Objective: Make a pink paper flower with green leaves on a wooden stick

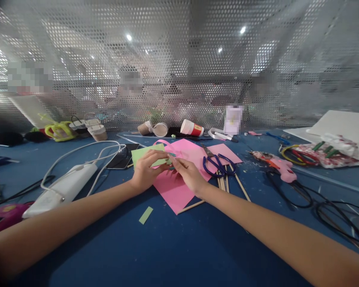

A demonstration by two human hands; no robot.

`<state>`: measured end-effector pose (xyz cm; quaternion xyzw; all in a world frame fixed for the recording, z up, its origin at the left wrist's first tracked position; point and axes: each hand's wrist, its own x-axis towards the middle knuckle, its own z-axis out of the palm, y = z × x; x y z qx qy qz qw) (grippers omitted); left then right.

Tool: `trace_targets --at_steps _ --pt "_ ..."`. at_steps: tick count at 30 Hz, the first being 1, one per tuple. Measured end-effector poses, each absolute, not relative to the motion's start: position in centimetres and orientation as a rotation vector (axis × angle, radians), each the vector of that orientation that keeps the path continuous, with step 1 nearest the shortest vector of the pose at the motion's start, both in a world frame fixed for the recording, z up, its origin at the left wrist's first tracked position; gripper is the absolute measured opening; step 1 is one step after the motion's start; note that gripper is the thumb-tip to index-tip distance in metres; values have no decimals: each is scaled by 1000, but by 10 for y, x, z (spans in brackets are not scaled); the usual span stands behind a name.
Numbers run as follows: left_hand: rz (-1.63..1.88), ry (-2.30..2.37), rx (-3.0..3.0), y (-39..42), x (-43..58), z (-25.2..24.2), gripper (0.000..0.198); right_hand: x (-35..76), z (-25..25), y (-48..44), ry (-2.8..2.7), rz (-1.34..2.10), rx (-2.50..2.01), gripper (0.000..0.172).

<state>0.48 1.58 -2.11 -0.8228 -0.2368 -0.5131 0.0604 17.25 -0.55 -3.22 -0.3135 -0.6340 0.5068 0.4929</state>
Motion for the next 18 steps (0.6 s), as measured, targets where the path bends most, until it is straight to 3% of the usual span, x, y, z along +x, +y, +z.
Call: trace_targets --at_steps 6,11,18 --pt "-1556 -765 -2567 15 5 -21 16 172 -30 -6 -1557 1188 -783 40" --pt "-1614 -810 -2669 12 7 -19 27 171 -34 -3 -1582 1146 -807 41" --pt "-1616 -899 -2665 19 6 -23 19 177 -25 2 -1677 1201 -872 36"
